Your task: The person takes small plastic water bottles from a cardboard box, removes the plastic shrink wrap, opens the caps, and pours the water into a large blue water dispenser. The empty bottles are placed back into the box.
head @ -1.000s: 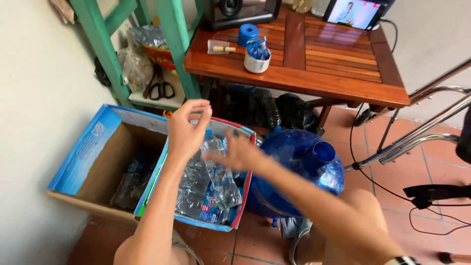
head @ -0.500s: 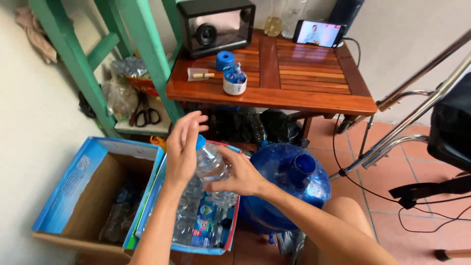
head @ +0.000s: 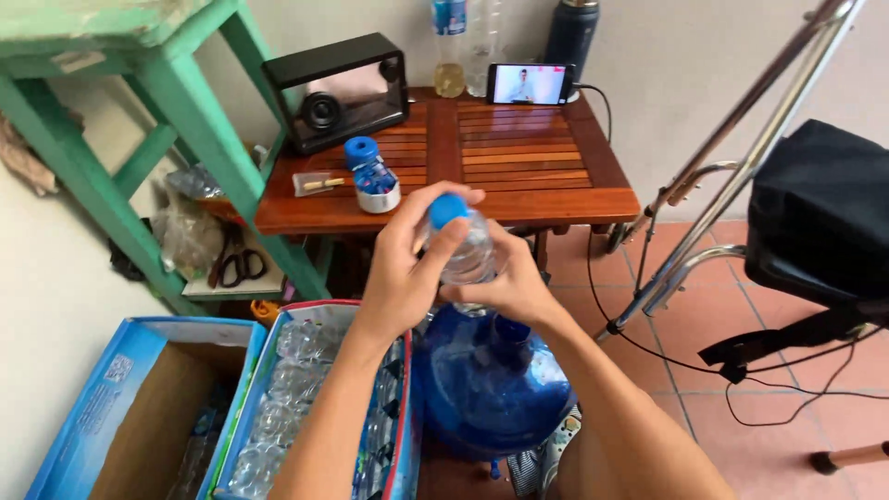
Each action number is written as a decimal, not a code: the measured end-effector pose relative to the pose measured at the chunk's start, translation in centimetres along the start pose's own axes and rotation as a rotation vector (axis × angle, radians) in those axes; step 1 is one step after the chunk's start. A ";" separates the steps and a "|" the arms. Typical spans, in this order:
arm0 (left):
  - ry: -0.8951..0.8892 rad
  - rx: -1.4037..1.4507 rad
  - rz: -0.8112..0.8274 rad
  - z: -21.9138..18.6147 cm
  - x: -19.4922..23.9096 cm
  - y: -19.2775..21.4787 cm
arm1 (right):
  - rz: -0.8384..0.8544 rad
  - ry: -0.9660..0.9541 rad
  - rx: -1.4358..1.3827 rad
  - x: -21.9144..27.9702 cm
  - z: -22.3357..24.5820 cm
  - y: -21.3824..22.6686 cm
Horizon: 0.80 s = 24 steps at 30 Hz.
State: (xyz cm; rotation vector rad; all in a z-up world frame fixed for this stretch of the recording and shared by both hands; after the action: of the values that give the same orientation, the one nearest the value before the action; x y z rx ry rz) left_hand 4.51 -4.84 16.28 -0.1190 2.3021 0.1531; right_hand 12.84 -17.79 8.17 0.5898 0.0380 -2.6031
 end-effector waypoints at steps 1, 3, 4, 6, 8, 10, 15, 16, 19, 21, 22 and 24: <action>0.000 0.002 0.008 0.4 -0.6 -1.1 | -0.009 0.000 -0.001 -0.1 -0.7 1.1; -0.005 0.065 0.043 1.3 -1.6 -3.4 | -0.037 -0.054 -0.039 0.0 -2.3 3.2; 0.001 0.069 0.050 1.5 -1.9 -4.3 | -0.045 -0.059 -0.040 0.2 -3.1 4.3; 0.043 0.059 0.119 1.9 -2.4 -6.1 | -0.141 -0.106 -0.011 0.4 -4.6 6.7; 0.060 0.075 0.125 2.6 -3.0 -7.4 | -0.176 -0.124 -0.006 1.0 -3.1 7.6; 0.075 0.087 0.123 3.2 -3.1 -8.6 | -0.203 -0.140 -0.001 1.5 -1.7 8.3; 0.103 0.021 0.073 5.1 -3.2 -10.3 | -0.244 -0.176 -0.052 2.0 -1.9 10.2; 0.102 0.022 0.077 5.1 -3.2 -10.8 | -0.248 -0.175 -0.053 2.3 -2.1 10.2; 0.159 -0.041 0.003 5.5 -2.9 -11.7 | -0.317 -0.240 -0.113 2.9 -2.5 10.3; 0.188 -0.162 -0.101 6.2 -2.5 -12.2 | -0.344 -0.223 -0.075 3.1 -2.4 10.3; 0.193 -0.164 -0.103 6.2 -2.3 -12.5 | -0.342 -0.228 -0.076 3.5 -1.6 10.1; 0.228 -0.298 -0.192 6.4 -2.1 -12.6 | -0.338 -0.220 0.052 3.8 0.1 9.7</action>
State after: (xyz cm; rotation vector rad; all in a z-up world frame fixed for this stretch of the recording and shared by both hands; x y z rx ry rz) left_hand 12.23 -16.31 12.65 -0.5322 2.4638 0.4014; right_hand 14.16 -28.11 7.41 0.3340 -0.0019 -2.9908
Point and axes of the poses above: each hand's wrist, its own x-axis away from the middle knuckle, its own y-axis out of the back of the hand, z = x × y, the point moved 2 cm from there along -x, towards the middle knuckle, and after that the axes turned 7 degrees about -y, right-handed, at the moved point
